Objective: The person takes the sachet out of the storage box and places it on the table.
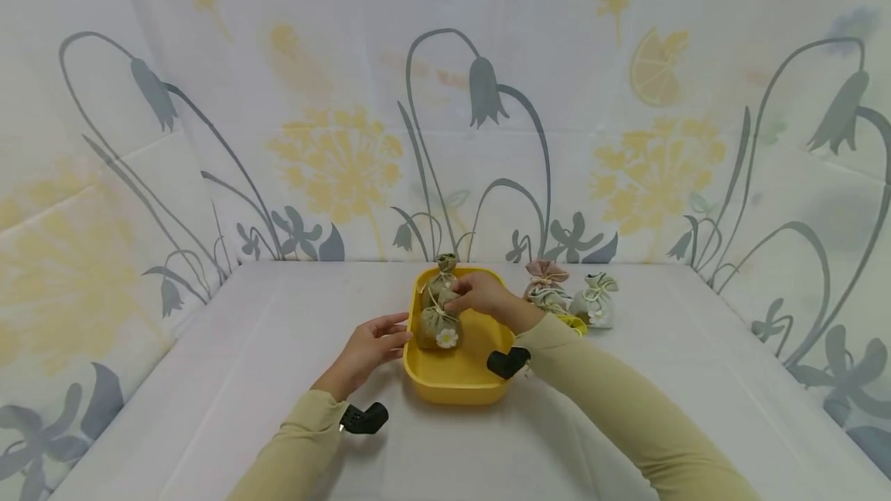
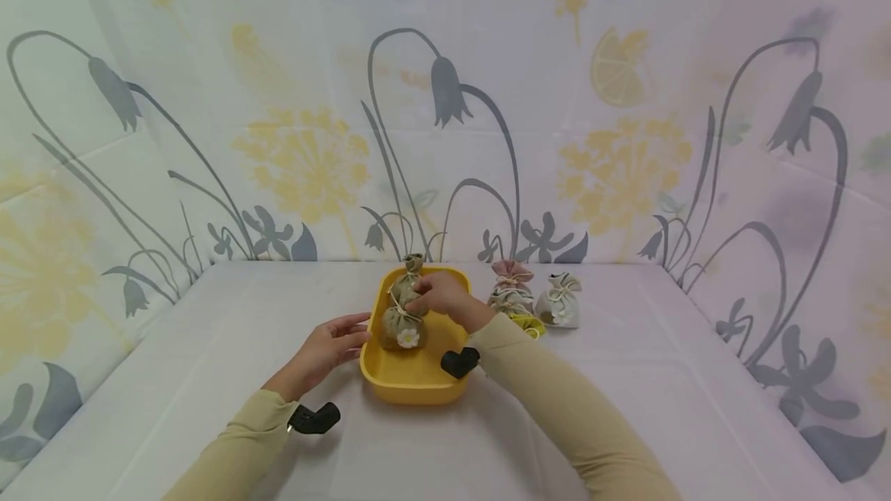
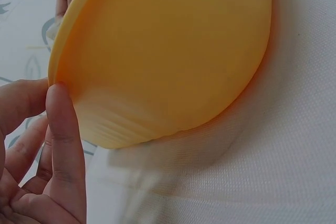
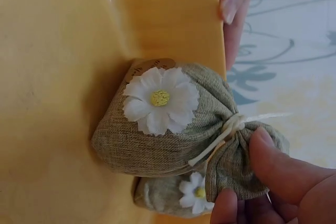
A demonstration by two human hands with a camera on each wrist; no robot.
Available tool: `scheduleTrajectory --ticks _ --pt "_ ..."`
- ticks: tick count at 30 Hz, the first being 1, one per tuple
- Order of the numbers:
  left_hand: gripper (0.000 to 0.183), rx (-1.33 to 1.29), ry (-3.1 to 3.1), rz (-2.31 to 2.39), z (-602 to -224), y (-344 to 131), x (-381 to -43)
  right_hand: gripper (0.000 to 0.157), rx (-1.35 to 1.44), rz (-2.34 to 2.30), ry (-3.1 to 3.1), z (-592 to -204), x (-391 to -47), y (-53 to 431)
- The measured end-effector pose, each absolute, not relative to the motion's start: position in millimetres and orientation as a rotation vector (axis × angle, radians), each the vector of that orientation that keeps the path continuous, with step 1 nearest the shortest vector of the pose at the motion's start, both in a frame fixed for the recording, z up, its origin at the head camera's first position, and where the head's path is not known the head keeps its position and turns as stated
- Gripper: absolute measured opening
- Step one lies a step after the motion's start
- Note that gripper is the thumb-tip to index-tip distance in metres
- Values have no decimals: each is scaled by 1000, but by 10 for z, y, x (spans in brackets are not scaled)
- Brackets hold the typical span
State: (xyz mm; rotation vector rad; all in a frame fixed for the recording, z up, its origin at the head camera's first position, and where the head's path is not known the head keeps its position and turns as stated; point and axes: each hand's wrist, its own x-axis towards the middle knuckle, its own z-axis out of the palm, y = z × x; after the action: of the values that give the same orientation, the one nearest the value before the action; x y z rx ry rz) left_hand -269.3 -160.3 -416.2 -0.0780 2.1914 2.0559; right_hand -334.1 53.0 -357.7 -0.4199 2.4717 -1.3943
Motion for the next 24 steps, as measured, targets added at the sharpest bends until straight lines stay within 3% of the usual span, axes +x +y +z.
scheduleTrajectory --ticks 6,24 --pt "42 -83 2206 2035 -4150 -1587 -2688 18 -535 -1401 2516 -3483 -3199 552" --pt "41 -71 2190 2069 -4165 -1607 -2685 12 -708 -1502 2505 -3259 -2663 803"
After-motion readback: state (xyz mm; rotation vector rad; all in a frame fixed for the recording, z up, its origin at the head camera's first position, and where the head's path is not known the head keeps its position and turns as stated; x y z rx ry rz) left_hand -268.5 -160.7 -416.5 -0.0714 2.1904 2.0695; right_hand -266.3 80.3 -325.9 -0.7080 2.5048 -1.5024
